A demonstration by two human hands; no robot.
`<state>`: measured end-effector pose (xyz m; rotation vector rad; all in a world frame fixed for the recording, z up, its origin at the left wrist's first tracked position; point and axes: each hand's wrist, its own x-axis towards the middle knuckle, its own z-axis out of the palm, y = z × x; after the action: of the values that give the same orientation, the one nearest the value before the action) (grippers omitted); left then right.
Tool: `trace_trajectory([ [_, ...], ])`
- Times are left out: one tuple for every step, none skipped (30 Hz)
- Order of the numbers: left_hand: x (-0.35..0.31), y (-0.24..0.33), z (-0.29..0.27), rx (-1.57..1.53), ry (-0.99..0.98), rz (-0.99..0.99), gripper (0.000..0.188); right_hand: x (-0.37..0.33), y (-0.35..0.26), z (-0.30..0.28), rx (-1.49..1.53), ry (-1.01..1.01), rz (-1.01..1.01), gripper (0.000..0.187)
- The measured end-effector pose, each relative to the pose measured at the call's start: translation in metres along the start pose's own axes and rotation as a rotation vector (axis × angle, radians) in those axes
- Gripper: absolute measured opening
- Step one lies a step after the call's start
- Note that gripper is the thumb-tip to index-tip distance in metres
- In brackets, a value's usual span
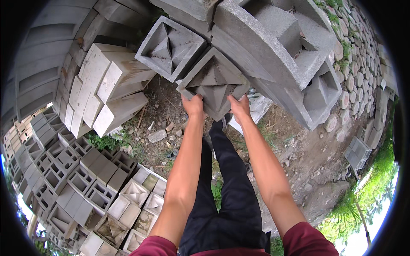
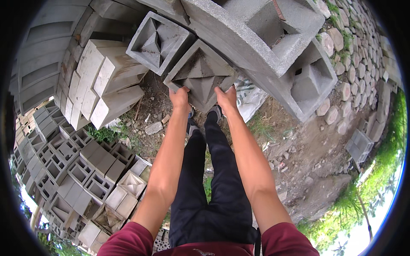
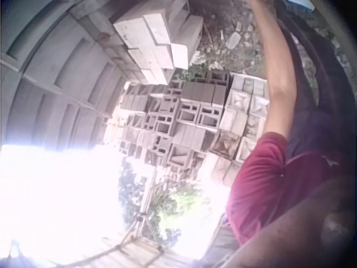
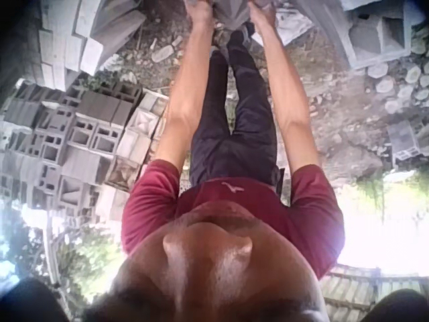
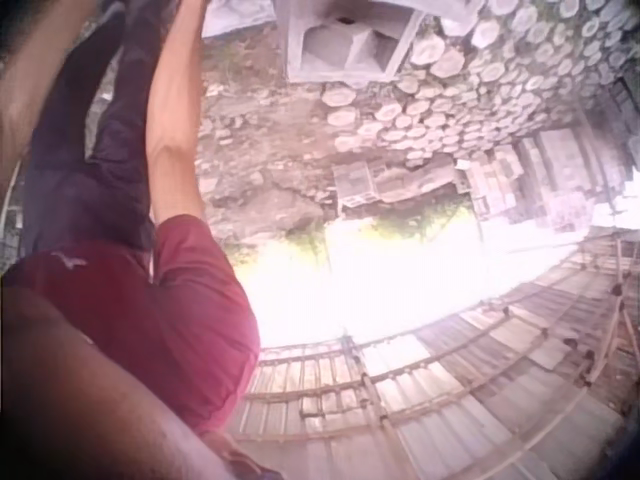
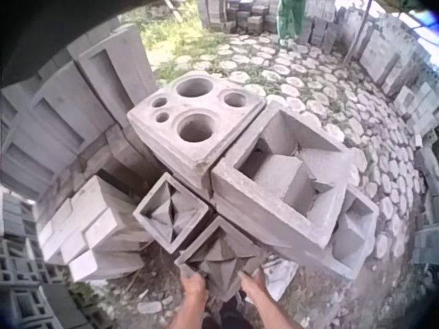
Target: The person picks up concrete ventilation blocks one by one from a large pile and carries them to a different location, stacking them vertically on top of each other.
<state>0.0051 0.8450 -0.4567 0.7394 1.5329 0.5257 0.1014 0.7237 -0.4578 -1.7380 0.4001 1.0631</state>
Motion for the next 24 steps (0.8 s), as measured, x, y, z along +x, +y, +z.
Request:
trace_trajectory([
  [-0.019, 0.01, 0.002, -0.012, -0.017, 0.011, 0.05, -0.008, 0.004, -0.007, 0.016, -0.001, 0.017, 0.051],
  [-0.034, 0.018, -0.006, -0.023, -0.025, 0.029, 0.05, -0.023, 0.007, -0.008, 0.023, -0.008, 0.013, 0.051],
  [-0.042, 0.022, -0.021, -0.01, -0.003, -0.017, 0.05, -0.042, 0.009, -0.005, 0.087, -0.012, -0.067, 0.053],
  [-0.059, 0.028, -0.027, -0.01, -0.01, -0.011, 0.05, -0.059, 0.014, -0.011, 0.15, 0.003, -0.144, 0.054],
  [-0.077, 0.036, -0.032, -0.026, -0.027, -0.002, 0.052, -0.075, 0.016, -0.017, 0.191, 0.002, -0.171, 0.052],
  [-0.1, 0.044, -0.036, -0.042, -0.051, 0.007, 0.055, -0.094, 0.016, -0.027, 0.234, 0.005, -0.202, 0.049],
  [-0.119, 0.046, -0.044, -0.067, -0.036, 0.024, 0.058, -0.116, 0.016, -0.031, 0.24, 0.002, -0.219, 0.049],
  [-0.138, 0.051, -0.052, -0.094, -0.026, 0.044, 0.061, -0.139, 0.013, -0.034, 0.262, 0.005, -0.207, 0.049],
  [-0.147, 0.044, -0.072, -0.019, -0.024, 0.14, 0.069, -0.165, 0.006, -0.038, 0.278, -0.002, -0.207, 0.049],
  [-0.175, 0.059, -0.071, -0.124, -0.043, 0.104, 0.074, -0.184, 0.009, -0.048, 0.326, 0.015, -0.208, 0.048],
  [-0.188, 0.062, -0.084, -0.13, -0.069, 0.093, 0.075, -0.21, 0.004, -0.049, 0.3, 0.044, -0.197, 0.05],
  [-0.2, 0.062, -0.095, -0.134, -0.099, 0.083, 0.077, -0.234, -0.001, -0.052, 0.278, 0.076, -0.187, 0.052],
  [-0.216, 0.063, -0.103, -0.134, -0.124, 0.089, 0.077, -0.252, 0.008, -0.059, 0.291, 0.09, -0.204, 0.052],
  [-0.233, 0.064, -0.112, -0.14, -0.129, 0.045, 0.075, -0.268, 0.018, -0.064, 0.291, 0.12, -0.228, 0.048],
  [-0.246, 0.071, -0.115, -0.153, -0.147, 0.008, 0.073, -0.281, 0.021, -0.067, 0.296, 0.152, -0.269, 0.045],
  [-0.265, 0.084, -0.122, -0.147, -0.186, 0.015, 0.073, -0.304, 0.02, -0.073, 0.317, 0.179, -0.291, 0.045],
  [-0.281, 0.096, -0.132, -0.139, -0.272, 0.024, 0.072, -0.326, 0.021, -0.079, 0.279, 0.171, -0.291, 0.043],
  [-0.304, 0.117, -0.139, -0.127, -0.361, 0.036, 0.07, -0.352, 0.018, -0.086, 0.246, 0.166, -0.292, 0.042],
  [-0.326, 0.138, -0.147, -0.11, -0.343, 0.034, 0.067, -0.394, -0.015, -0.091, 0.171, 0.133, -0.019, 0.043],
  [-0.352, 0.165, -0.152, -0.079, -0.388, 0.023, 0.067, -0.437, -0.045, -0.099, 0.307, -0.009, -0.019, 0.064],
  [-0.373, 0.188, -0.158, -0.075, -0.442, -0.003, 0.065, -0.477, -0.061, -0.105, 0.355, 0.017, -0.043, 0.07],
  [-0.39, 0.204, -0.164, -0.066, -0.486, -0.032, 0.063, -0.507, -0.066, -0.112, 0.402, 0.038, -0.057, 0.076],
  [-0.402, 0.215, -0.168, -0.048, -0.516, -0.02, 0.063, -0.513, -0.06, -0.127, 0.603, -0.04, -0.114, 0.082],
  [-0.413, 0.222, -0.176, -0.03, -0.57, -0.108, 0.067, -0.52, -0.051, -0.141, 0.81, -0.116, -0.161, 0.089],
])
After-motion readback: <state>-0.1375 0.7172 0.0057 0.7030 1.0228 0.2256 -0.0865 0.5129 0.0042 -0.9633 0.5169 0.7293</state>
